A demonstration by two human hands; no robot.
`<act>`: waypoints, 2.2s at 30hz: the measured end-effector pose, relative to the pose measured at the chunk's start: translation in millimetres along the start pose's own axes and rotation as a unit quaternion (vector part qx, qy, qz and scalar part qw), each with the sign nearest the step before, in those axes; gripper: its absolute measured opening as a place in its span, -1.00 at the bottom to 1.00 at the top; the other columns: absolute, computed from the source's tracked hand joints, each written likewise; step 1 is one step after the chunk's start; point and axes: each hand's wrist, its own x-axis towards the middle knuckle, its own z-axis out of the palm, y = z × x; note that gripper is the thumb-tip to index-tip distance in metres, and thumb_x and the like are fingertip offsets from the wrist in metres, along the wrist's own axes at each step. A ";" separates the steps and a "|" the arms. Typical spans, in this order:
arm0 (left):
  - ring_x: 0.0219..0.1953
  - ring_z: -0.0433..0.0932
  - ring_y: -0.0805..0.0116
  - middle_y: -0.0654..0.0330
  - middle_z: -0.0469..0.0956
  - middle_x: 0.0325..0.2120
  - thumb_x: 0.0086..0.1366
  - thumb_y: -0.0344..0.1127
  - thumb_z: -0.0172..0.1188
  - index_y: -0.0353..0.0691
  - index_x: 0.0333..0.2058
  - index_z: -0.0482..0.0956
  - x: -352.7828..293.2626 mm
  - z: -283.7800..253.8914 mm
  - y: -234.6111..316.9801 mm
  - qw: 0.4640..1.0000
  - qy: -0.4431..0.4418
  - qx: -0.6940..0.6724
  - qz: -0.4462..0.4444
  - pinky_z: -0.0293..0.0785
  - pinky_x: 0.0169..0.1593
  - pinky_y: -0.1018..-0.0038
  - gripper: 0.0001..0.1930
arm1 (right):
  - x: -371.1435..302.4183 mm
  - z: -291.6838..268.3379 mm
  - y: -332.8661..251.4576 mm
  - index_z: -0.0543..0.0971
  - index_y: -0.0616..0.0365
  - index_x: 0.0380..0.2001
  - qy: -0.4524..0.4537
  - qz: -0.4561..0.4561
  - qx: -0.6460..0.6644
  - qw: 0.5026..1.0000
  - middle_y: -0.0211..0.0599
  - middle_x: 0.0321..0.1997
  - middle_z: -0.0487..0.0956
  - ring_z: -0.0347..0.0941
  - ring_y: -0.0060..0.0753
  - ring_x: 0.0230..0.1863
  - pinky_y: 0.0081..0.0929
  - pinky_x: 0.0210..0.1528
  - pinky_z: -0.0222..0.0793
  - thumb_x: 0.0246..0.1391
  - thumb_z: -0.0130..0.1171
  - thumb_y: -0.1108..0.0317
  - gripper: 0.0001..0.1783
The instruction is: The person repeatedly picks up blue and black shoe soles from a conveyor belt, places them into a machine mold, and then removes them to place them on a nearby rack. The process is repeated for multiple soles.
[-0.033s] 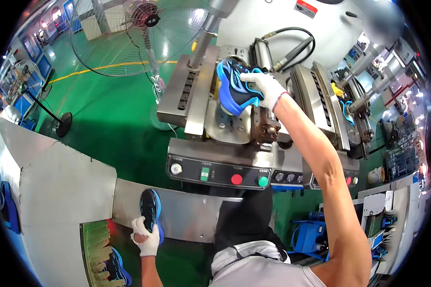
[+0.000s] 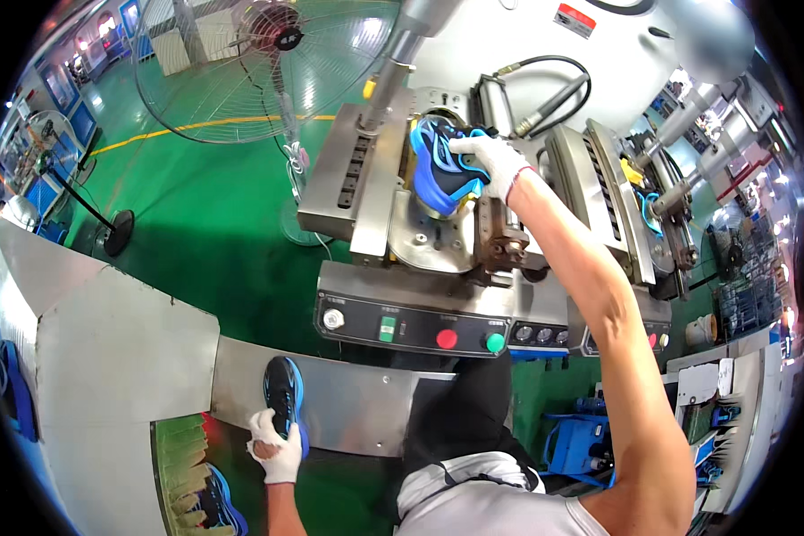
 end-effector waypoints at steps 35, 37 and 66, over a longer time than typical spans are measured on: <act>-0.11 0.64 -0.07 -0.01 0.60 -0.14 0.32 -0.32 0.34 -0.25 -0.16 0.67 3.7 -12.4 30.5 0.975 -0.064 0.012 0.212 0.54 -0.03 0.10 -0.82 | -259.2 -21.5 273.2 0.18 0.44 0.49 0.008 -0.230 -0.604 0.763 0.35 0.59 0.12 -0.05 0.40 0.64 0.32 0.62 -0.24 0.16 0.23 0.00 -0.01; -0.17 0.65 -0.07 0.00 0.61 -0.22 0.31 -0.31 0.36 -0.25 -0.23 0.68 6.3 -22.0 74.7 0.971 -0.067 -0.001 0.229 0.55 -0.09 0.10 -0.85 | -288.4 -24.2 253.9 0.10 0.41 0.52 -0.061 -0.183 -0.483 0.854 0.36 0.60 0.10 -0.07 0.41 0.64 0.22 0.64 -0.22 0.15 0.27 -0.14 0.11; 0.04 0.63 -0.02 -0.15 0.41 0.22 0.12 -0.47 0.55 -0.36 0.19 0.51 -186.5 80.4 432.7 0.642 -0.454 -0.181 0.591 0.75 -0.04 0.33 -0.35 | -715.3 -604.1 277.2 0.64 0.48 0.06 0.814 0.132 -0.111 0.555 0.26 0.10 0.68 0.65 -0.01 0.09 -0.19 0.15 0.51 0.01 0.40 -0.21 -0.13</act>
